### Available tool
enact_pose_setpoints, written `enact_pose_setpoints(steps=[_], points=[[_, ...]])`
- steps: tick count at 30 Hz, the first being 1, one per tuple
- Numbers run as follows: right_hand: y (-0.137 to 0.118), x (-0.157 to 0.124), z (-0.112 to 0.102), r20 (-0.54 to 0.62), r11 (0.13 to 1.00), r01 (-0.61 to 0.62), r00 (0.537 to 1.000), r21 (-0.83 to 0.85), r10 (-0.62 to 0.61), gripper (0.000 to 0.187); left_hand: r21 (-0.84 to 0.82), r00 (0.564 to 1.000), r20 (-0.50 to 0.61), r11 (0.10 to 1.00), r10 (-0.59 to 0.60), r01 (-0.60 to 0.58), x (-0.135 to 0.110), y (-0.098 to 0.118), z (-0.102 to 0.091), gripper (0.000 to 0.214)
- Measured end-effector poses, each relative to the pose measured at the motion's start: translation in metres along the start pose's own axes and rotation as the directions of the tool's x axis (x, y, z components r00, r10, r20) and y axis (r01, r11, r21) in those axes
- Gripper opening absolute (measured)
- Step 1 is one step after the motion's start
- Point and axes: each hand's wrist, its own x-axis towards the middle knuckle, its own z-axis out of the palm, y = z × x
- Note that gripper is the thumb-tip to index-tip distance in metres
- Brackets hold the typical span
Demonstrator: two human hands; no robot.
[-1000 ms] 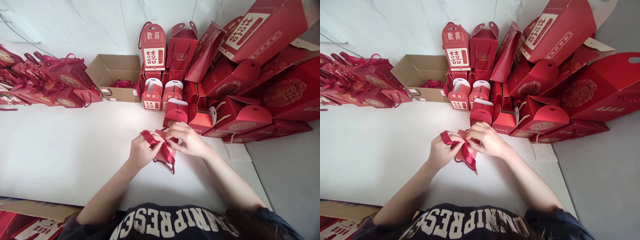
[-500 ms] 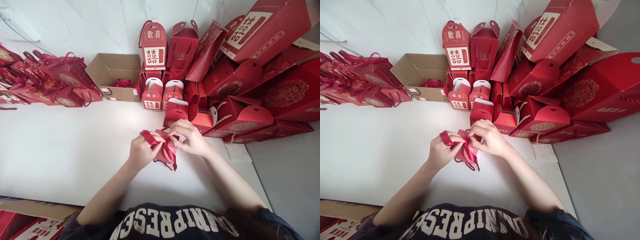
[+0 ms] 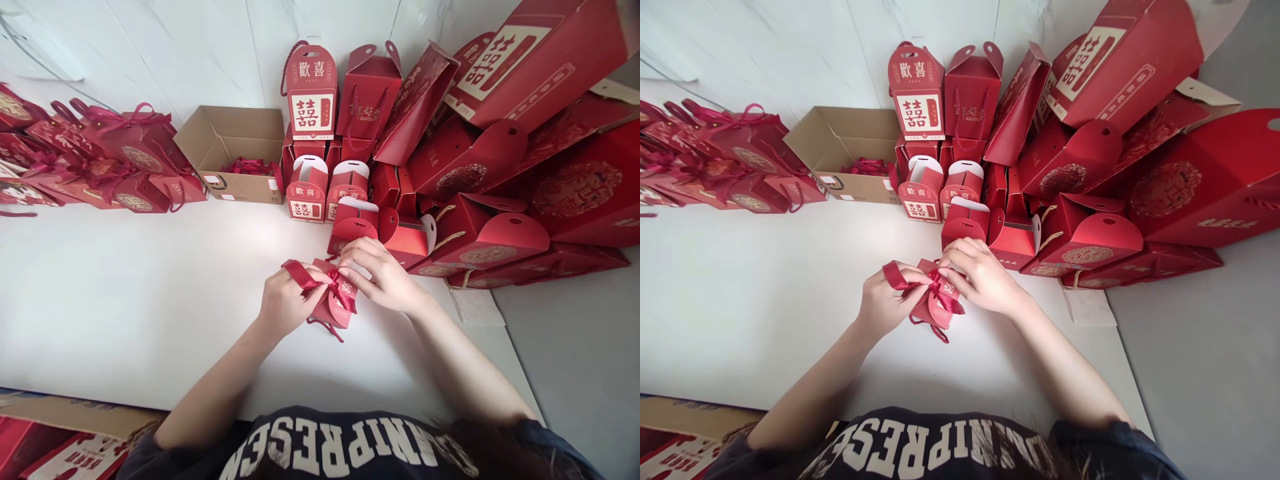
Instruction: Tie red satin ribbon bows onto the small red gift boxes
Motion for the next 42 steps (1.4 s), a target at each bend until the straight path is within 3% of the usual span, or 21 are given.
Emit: enact_pose_setpoints(steps=[4, 9, 15, 17, 20, 24, 27, 31, 32, 33, 34, 36, 39, 42], points=[[0.002, 0.000, 0.002, 0.048, 0.990, 0.007, 0.999, 0.141, -0.013, 0.006, -0.001, 1.000, -0.013, 1.000, 0.003, -0.003, -0.001, -0.002, 0.001, 0.012], [-0.001, 0.000, 0.000, -0.110, 0.985, 0.017, 0.994, 0.172, 0.002, 0.006, -0.003, 1.000, -0.018, 1.000, 0.006, -0.006, -0.001, -0.001, 0.002, 0.012], [-0.007, 0.001, 0.004, 0.001, 0.964, -0.066, 0.998, 0.256, 0.068, 0.015, 0.009, 1.000, -0.022, 1.000, 0.019, -0.019, -0.002, -0.001, 0.003, 0.011], [-0.006, 0.000, 0.006, -0.062, 0.987, -0.025, 0.997, 0.161, 0.035, 0.014, 0.009, 0.999, -0.022, 1.000, 0.023, -0.023, -0.001, -0.001, 0.003, 0.012], [-0.001, -0.002, 0.007, -0.202, 0.986, 0.039, 0.977, -0.161, -0.071, 0.020, 0.016, 1.000, -0.016, 1.000, 0.027, -0.027, -0.001, -0.001, 0.003, 0.012], [0.003, -0.005, 0.005, -0.287, 0.809, -0.001, 0.935, -0.588, -0.207, 0.023, 0.005, 0.999, -0.006, 0.999, 0.033, -0.033, 0.000, -0.001, 0.002, 0.013], [0.006, -0.007, -0.006, -0.404, 0.770, -0.141, 0.900, -0.623, -0.162, 0.023, -0.023, 0.999, -0.001, 0.999, 0.038, -0.038, 0.000, -0.002, 0.001, 0.012], [0.006, -0.017, -0.043, -0.517, 0.771, -0.329, 0.856, -0.545, 0.000, 0.029, -0.030, 0.999, 0.002, 0.999, 0.043, -0.043, 0.000, -0.004, 0.001, 0.011], [0.004, -0.020, -0.054, -0.441, 0.780, -0.310, 0.896, -0.544, 0.048, 0.029, -0.030, 0.999, -0.002, 0.999, 0.045, -0.045, 0.000, -0.004, 0.001, 0.011], [0.000, -0.023, -0.064, -0.283, 0.807, -0.238, 0.955, -0.540, 0.093, 0.030, -0.031, 0.999, -0.004, 0.998, 0.049, -0.049, 0.000, -0.004, 0.001, 0.012], [-0.004, -0.026, -0.072, -0.127, 0.855, -0.163, 0.985, -0.492, 0.114, 0.033, -0.033, 0.999, -0.005, 0.998, 0.053, -0.053, 0.000, -0.004, 0.001, 0.012], [-0.012, -0.028, -0.079, 0.100, 0.958, -0.097, 0.987, -0.269, 0.128, 0.040, -0.039, 0.998, -0.004, 0.998, 0.057, -0.057, 0.001, -0.004, 0.001, 0.012], [-0.018, -0.018, -0.066, 0.193, 0.983, -0.151, 0.973, 0.103, 0.129, 0.029, -0.042, 0.999, -0.002, 0.998, 0.045, -0.045, 0.001, -0.005, 0.002, 0.010], [-0.011, -0.004, -0.036, 0.197, 0.928, -0.248, 0.960, 0.279, 0.198, 0.027, -0.065, 1.000, 0.019, 0.998, 0.005, -0.003, 0.001, -0.004, 0.002, 0.009]])
